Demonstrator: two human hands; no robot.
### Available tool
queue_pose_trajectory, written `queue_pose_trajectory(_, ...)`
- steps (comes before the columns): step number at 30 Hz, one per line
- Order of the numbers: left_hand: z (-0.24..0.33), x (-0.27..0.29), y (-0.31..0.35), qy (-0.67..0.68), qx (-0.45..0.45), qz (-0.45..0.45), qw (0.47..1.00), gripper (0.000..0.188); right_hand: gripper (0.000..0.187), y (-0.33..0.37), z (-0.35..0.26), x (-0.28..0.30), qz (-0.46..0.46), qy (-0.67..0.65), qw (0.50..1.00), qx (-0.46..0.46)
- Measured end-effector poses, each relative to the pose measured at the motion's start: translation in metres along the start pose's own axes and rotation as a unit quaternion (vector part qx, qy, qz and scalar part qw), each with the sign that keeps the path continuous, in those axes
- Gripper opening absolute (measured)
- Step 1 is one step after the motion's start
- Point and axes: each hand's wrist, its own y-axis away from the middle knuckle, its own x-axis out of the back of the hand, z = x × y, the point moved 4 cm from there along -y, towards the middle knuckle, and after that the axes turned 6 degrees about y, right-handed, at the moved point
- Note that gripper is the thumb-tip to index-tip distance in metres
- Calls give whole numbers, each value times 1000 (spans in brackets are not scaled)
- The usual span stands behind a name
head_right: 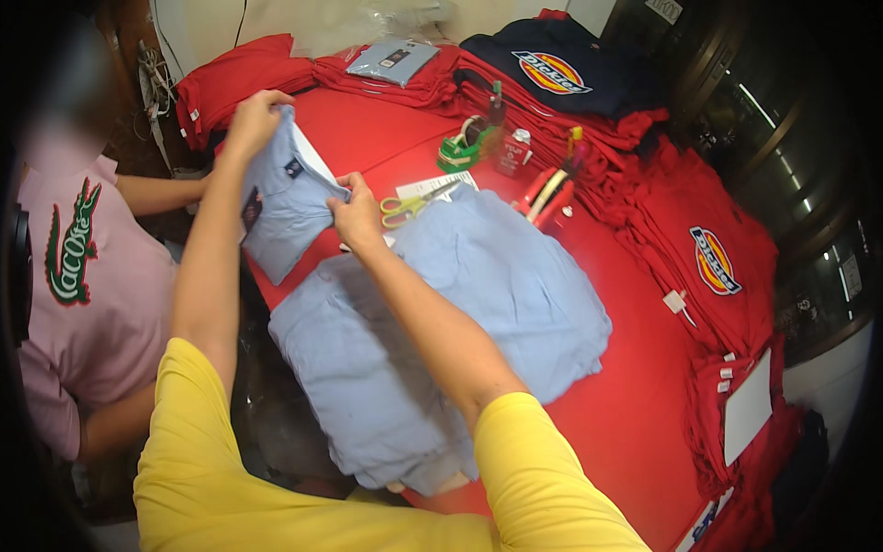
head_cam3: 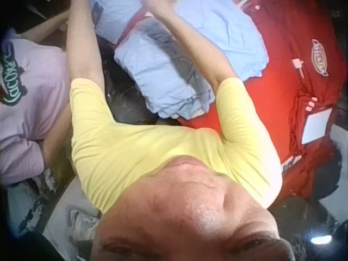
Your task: The person folds light blue shirts using a cardboard template on a table covered in red cloth.
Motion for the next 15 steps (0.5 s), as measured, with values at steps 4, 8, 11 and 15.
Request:
queue_pose_trajectory(4,3,-91,38,13,2,-35,999,39,27,-73,45,28,126,211,969,20)
queue_pose_trajectory(8,20,-109,148,-117,114,-99,982,51,28,-96,46,26,119,292,949,31)
queue_pose_trajectory(11,3,-150,174,-132,111,-86,981,61,40,-121,52,34,-6,223,975,-24)
queue_pose_trajectory(15,-7,-170,183,-149,125,-116,974,62,43,-83,22,81,-21,216,976,28)
